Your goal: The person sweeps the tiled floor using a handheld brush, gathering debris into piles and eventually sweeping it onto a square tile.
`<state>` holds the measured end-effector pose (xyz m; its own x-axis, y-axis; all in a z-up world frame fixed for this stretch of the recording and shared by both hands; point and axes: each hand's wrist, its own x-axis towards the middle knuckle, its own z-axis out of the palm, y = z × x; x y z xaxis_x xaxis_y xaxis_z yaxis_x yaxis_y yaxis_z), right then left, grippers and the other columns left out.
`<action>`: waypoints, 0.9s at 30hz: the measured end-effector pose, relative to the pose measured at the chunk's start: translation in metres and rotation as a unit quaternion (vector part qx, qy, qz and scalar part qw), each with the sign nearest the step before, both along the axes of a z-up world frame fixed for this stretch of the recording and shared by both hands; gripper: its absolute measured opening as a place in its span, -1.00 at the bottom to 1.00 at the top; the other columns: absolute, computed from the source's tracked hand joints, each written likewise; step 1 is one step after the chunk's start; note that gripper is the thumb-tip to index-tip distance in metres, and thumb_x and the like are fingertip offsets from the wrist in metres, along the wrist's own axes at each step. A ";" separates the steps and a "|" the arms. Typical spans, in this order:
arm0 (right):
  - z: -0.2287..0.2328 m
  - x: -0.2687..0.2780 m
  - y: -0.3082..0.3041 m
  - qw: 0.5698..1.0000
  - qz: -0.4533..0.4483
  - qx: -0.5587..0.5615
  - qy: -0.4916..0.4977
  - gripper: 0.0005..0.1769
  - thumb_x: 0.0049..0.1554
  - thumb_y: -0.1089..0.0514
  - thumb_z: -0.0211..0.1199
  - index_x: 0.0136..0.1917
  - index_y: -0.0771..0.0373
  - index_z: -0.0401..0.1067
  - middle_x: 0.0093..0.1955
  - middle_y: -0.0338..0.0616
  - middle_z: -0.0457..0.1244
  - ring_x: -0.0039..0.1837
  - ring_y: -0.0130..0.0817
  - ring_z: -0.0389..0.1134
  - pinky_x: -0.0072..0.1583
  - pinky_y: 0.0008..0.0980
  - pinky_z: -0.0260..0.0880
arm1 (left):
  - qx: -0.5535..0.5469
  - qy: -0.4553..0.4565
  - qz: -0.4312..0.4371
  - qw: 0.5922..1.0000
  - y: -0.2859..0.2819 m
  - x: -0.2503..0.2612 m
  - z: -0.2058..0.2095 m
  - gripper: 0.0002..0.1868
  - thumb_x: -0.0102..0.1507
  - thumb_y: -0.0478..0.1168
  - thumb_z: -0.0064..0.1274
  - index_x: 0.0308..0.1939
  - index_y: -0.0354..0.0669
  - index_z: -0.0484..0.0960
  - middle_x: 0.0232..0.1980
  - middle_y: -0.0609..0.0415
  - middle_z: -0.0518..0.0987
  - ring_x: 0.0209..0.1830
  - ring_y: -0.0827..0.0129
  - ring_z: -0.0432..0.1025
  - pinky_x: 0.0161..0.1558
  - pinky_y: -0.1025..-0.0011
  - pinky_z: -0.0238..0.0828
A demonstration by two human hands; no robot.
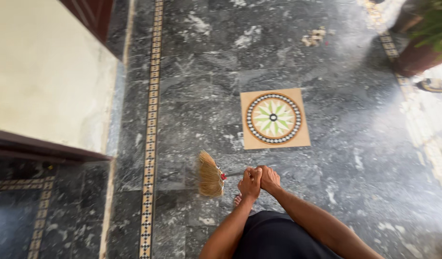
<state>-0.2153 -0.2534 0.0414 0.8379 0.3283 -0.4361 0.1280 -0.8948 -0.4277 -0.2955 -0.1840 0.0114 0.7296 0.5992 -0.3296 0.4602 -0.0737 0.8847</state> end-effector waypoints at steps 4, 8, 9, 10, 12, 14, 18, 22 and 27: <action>-0.007 0.019 -0.065 0.998 -0.041 0.039 -0.034 -0.45 0.07 -0.37 0.19 0.05 0.04 0.63 0.01 0.10 0.43 0.16 0.10 0.44 0.15 0.02 0.41 | -0.023 0.094 -0.071 0.993 -0.040 0.032 0.018 -0.09 0.15 0.50 -0.05 0.35 -0.03 0.40 0.21 0.03 0.67 0.35 0.16 0.43 0.41 -0.12 -0.13; -0.009 0.035 -0.128 0.990 -0.109 0.068 -0.065 -0.48 0.13 -0.32 0.19 0.05 0.09 0.62 -0.03 0.11 0.45 0.13 0.13 0.46 0.16 0.02 0.42 | -0.074 0.157 -0.158 0.972 -0.084 0.055 0.021 0.03 0.00 0.59 -0.02 0.38 0.11 0.53 0.34 -0.09 0.53 0.42 0.04 0.35 0.40 -0.02 0.01; -0.010 0.037 -0.143 0.985 -0.117 0.097 -0.079 -0.52 0.12 -0.27 0.20 0.05 0.10 0.62 -0.03 0.10 0.44 0.12 0.13 0.47 0.16 0.01 0.42 | -0.065 0.131 -0.161 0.976 -0.100 0.060 0.016 0.07 -0.03 0.62 0.05 0.38 0.06 0.55 0.36 -0.15 0.50 0.42 0.02 0.35 0.40 0.12 0.18; -0.009 0.041 -0.157 0.985 -0.119 0.095 -0.079 -0.52 0.12 -0.27 0.20 0.05 0.10 0.62 -0.03 0.10 0.44 0.12 0.13 0.47 0.16 0.01 0.42 | -0.067 0.132 -0.162 0.976 -0.115 0.068 0.012 0.07 -0.03 0.62 0.05 0.38 0.06 0.55 0.36 -0.15 0.50 0.42 0.02 0.35 0.40 0.12 0.18; -0.003 0.050 -0.182 0.973 -0.166 0.144 -0.077 -0.52 0.15 -0.25 0.20 0.06 0.14 0.60 -0.05 0.13 0.45 0.13 0.08 0.50 0.15 -0.03 0.46 | -0.114 0.070 -0.179 0.975 -0.144 0.084 0.007 0.03 -0.04 0.57 0.05 0.27 -0.06 0.62 0.23 -0.18 0.64 0.28 0.05 0.53 0.28 0.21 0.42; 0.013 0.055 -0.207 0.970 -0.190 0.135 -0.071 -0.54 0.14 -0.25 0.21 0.07 0.11 0.60 -0.04 0.11 0.45 0.13 0.08 0.49 0.16 -0.03 0.44 | -0.105 0.088 -0.198 0.971 -0.170 0.095 0.011 0.00 -0.01 0.56 0.06 0.31 0.00 0.56 0.25 -0.13 0.62 0.29 0.06 0.49 0.28 0.22 0.37; 0.035 0.067 -0.246 0.972 -0.202 0.076 -0.088 -0.60 0.14 -0.22 0.23 0.04 0.04 0.62 -0.03 0.07 0.44 0.13 0.11 0.45 0.14 0.00 0.42 | -0.141 0.038 -0.216 0.965 -0.210 0.109 0.012 -0.08 0.02 0.47 0.13 0.27 -0.03 0.65 0.20 -0.10 0.65 0.26 0.18 0.51 0.22 0.34 0.36; 0.044 0.079 -0.285 0.976 -0.147 0.093 -0.131 -0.68 0.09 -0.13 0.26 -0.01 0.04 0.63 -0.06 0.06 0.45 0.12 0.11 0.46 0.10 -0.01 0.43 | -0.256 -0.093 -0.226 0.935 -0.248 0.123 0.010 -0.06 0.15 0.44 0.20 0.20 -0.38 0.73 0.20 -0.32 0.67 0.28 -0.13 0.49 0.24 0.09 0.42; 0.085 0.088 -0.300 0.981 -0.148 0.010 -0.125 -0.71 0.10 -0.08 0.25 0.05 -0.02 0.58 -0.09 0.01 0.47 0.06 0.05 0.50 0.09 -0.03 0.44 | -0.386 0.010 -0.250 0.888 -0.259 0.129 0.041 0.04 0.13 0.45 0.10 0.52 -0.06 0.30 0.57 0.01 0.27 0.60 0.05 0.08 0.43 -0.17 -0.05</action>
